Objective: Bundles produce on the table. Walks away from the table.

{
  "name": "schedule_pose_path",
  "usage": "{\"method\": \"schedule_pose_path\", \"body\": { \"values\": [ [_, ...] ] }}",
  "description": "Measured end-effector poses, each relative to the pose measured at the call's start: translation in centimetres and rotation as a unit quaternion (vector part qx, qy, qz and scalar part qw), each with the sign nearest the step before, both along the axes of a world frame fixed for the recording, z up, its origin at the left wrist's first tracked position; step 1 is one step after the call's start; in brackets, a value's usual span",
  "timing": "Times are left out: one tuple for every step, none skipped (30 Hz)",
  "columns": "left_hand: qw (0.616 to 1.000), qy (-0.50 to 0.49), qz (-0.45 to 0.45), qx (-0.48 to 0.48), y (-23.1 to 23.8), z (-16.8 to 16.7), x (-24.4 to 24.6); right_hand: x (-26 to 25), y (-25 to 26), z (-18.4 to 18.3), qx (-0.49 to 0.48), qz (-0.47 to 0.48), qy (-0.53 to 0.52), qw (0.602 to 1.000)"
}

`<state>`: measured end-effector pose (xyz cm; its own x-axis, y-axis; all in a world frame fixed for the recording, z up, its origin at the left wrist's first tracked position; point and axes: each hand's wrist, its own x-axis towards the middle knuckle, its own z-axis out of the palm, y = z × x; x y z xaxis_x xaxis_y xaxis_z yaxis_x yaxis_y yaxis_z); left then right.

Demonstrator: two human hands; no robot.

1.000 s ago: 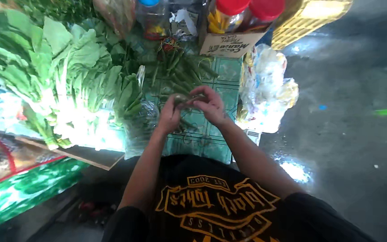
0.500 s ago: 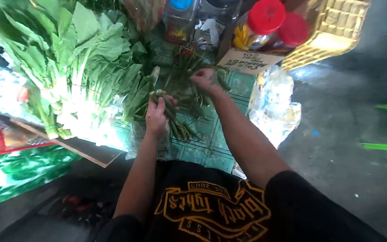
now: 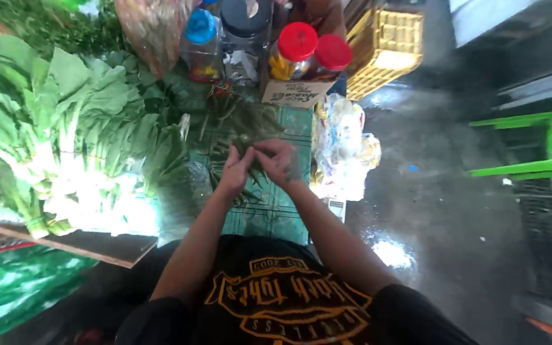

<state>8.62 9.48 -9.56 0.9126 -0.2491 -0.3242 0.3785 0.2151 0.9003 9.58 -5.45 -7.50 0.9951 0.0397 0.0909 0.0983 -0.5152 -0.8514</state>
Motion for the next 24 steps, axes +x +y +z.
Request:
{"method": "schedule_pose_path", "body": {
  "values": [
    [1.000,0.002,-0.006,0.016,-0.2,0.0,-0.6,-0.9,0.1,-0.4,0.000,-0.012,-0.009,1.000],
    [0.999,-0.004,-0.010,0.031,-0.4,-0.1,-1.2,-1.6,0.1,-0.9,-0.003,-0.025,-0.016,1.000],
    [0.999,-0.017,-0.013,0.037,-0.7,-0.3,-1.5,-2.2,0.0,-1.2,-0.009,-0.032,-0.017,0.999],
    [0.998,-0.028,-0.014,0.045,-0.8,-0.5,-1.8,-2.6,-0.1,-1.3,-0.012,-0.035,-0.016,0.999],
    [0.997,-0.039,-0.025,0.055,-0.7,-0.5,-2.3,-3.1,-0.3,-1.4,-0.012,-0.033,-0.011,0.999],
    [0.996,-0.054,-0.037,0.065,-0.4,-0.5,-2.7,-3.4,-0.4,-1.4,-0.005,-0.026,-0.005,1.000],
    [0.994,-0.073,-0.049,0.068,-0.1,-0.5,-3.0,-3.6,-0.6,-1.4,0.017,-0.008,0.009,1.000],
    [0.993,-0.080,-0.059,0.067,0.2,-0.4,-3.3,-3.7,-0.9,-1.4,0.060,0.017,0.042,0.997],
    [0.994,-0.073,-0.060,0.062,0.5,-0.4,-3.9,-4.0,-1.2,-1.4,0.128,0.041,0.090,0.987],
    [0.996,-0.053,-0.056,0.053,0.9,-0.5,-4.6,-4.4,-1.6,-1.5,0.206,0.057,0.137,0.967],
    [0.998,-0.034,-0.044,0.038,1.1,-0.5,-5.2,-4.6,-2.3,-2.0,0.251,0.061,0.158,0.953],
    [0.999,-0.015,-0.027,0.016,1.4,-0.7,-5.4,-4.6,-3.2,-2.7,0.238,0.056,0.158,0.957],
    [1.000,0.008,-0.005,-0.011,1.8,-0.8,-5.8,-4.7,-4.2,-3.9,0.174,0.051,0.148,0.972],
    [0.999,0.030,0.021,-0.033,2.3,-0.9,-6.3,-5.2,-5.0,-5.3,0.082,0.049,0.142,0.985],
    [0.997,0.047,0.045,-0.050,2.8,-1.0,-6.9,-5.9,-5.6,-6.8,-0.017,0.057,0.153,0.986],
    [0.994,0.059,0.063,-0.060,3.2,-1.1,-7.5,-6.9,-5.9,-8.4,-0.104,0.068,0.164,0.979],
    [0.993,0.063,0.073,-0.070,3.7,-1.2,-7.9,-7.9,-6.0,-10.1,-0.166,0.072,0.157,0.971],
    [0.991,0.061,0.078,-0.085,4.1,-1.3,-8.2,-8.8,-5.9,-11.6,-0.210,0.071,0.122,0.967],
    [0.990,0.062,0.082,-0.099,4.4,-1.2,-8.6,-9.6,-5.7,-12.9,-0.239,0.070,0.061,0.967],
    [0.988,0.062,0.083,-0.112,4.7,-1.2,-9.1,-10.2,-5.6,-13.7,-0.258,0.078,0.019,0.963],
    [0.987,0.060,0.079,-0.126,4.9,-1.2,-9.6,-10.6,-5.3,-13.9,-0.269,0.088,0.006,0.959],
    [0.986,0.059,0.073,-0.138,5.0,-1.2,-9.8,-10.7,-5.1,-13.9,-0.277,0.095,0.017,0.956],
    [0.985,0.059,0.066,-0.149,5.1,-1.2,-9.8,-10.5,-5.0,-13.6,-0.269,0.095,0.035,0.958],
    [0.983,0.063,0.060,-0.160,5.0,-1.1,-9.8,-10.2,-5.2,-12.9,-0.235,0.089,0.066,0.966]
  ]
}}
